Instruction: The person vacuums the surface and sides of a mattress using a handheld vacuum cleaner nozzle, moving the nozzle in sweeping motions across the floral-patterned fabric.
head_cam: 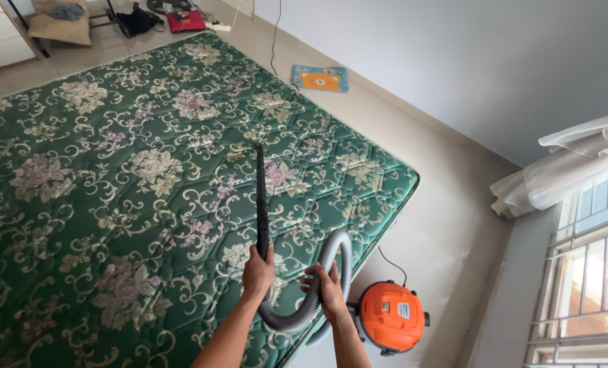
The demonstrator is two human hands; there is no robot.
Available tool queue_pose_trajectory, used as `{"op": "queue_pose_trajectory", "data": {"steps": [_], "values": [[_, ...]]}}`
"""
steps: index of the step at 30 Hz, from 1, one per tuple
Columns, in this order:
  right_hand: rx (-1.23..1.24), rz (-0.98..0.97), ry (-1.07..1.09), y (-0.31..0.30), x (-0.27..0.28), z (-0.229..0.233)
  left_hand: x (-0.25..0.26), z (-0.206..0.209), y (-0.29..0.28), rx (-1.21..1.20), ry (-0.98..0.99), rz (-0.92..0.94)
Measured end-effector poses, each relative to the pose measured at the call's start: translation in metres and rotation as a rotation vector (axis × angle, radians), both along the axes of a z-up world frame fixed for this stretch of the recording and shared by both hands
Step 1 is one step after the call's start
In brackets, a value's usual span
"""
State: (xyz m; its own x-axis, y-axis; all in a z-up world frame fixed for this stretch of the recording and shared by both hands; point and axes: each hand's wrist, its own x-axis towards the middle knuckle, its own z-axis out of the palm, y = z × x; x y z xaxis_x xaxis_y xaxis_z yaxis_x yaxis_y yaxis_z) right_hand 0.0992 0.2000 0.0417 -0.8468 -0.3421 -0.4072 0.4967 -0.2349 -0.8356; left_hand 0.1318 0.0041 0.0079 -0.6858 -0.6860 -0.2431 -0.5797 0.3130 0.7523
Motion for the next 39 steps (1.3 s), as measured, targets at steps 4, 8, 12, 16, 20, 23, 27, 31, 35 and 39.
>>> {"op": "queue_pose_trajectory", "data": {"steps": [4, 8, 12, 16, 20, 23, 27, 31, 35, 39], "values": [[0.027, 0.107, 0.021, -0.013, 0.024, -0.010, 0.045, -0.002, -0.030, -0.037, 0.004, 0.010], [-0.064, 0.136, -0.081, -0.032, 0.050, -0.021, 0.079, -0.015, -0.098, -0.126, -0.059, 0.038], [-0.340, 0.117, -0.222, -0.054, 0.081, -0.011, 0.059, -0.018, -0.181, -0.215, 0.041, -0.037], [-0.416, 0.253, -0.184, -0.076, 0.101, 0.020, 0.034, 0.006, -0.230, -0.137, 0.109, -0.093], [-0.491, 0.129, -0.273, -0.088, 0.105, 0.028, -0.002, 0.032, -0.255, -0.049, 0.103, -0.123], [-0.536, -0.146, -0.200, -0.087, 0.076, 0.012, -0.030, 0.044, -0.262, -0.002, 0.131, -0.086], [-0.631, -0.426, -0.199, -0.029, 0.014, -0.032, -0.063, 0.054, -0.276, -0.004, 0.153, -0.110], [-0.651, -0.649, -0.298, 0.028, -0.038, -0.064, -0.069, 0.053, -0.294, 0.159, 0.185, -0.088], [-0.586, -0.645, -0.367, 0.040, -0.052, -0.070, -0.045, 0.051, -0.297, 0.241, 0.223, -0.118], [-0.564, -0.639, -0.411, 0.041, -0.046, -0.064, 0.023, 0.058, -0.287, 0.400, 0.216, -0.065]]}}
